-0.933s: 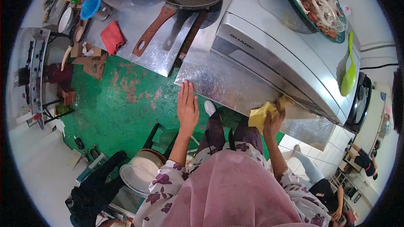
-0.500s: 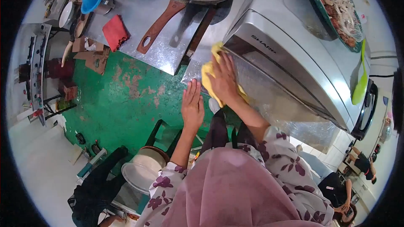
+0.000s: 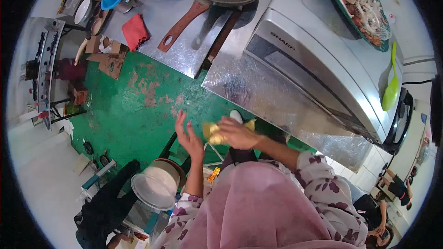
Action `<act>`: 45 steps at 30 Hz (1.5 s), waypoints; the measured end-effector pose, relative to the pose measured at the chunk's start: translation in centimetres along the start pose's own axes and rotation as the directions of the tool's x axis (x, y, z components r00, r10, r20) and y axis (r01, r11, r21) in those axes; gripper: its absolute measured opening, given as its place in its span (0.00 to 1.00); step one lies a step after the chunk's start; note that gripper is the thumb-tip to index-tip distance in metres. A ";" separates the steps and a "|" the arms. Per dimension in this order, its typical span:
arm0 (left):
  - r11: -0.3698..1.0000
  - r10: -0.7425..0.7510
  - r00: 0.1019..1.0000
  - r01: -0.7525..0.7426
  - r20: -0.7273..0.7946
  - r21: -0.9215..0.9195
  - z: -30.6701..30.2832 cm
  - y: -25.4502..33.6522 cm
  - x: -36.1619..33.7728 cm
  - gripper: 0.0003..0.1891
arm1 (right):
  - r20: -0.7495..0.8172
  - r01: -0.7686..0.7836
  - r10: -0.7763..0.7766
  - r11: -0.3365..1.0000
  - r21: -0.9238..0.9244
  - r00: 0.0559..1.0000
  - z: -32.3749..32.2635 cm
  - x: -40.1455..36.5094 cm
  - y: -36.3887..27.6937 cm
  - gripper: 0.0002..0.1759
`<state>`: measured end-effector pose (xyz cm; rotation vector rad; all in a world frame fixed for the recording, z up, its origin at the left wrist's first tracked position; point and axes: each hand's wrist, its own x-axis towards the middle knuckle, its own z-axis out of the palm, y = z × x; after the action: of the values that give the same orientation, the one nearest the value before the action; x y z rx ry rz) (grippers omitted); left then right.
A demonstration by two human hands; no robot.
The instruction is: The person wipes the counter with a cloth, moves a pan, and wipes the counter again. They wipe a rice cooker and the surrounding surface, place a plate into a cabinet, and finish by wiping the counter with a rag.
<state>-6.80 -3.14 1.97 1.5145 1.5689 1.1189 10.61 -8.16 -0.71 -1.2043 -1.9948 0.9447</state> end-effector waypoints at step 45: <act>0.999 -0.007 0.993 0.013 0.114 -0.044 0.8 0.0 3.1 0.13 | -0.509 -0.418 0.359 0.908 -0.003 0.782 -6.3 -11.2 -4.6 0.20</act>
<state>-6.37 0.03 1.91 1.5120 1.4633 1.0367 17.88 -18.23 4.99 -1.7699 -1.4227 0.6100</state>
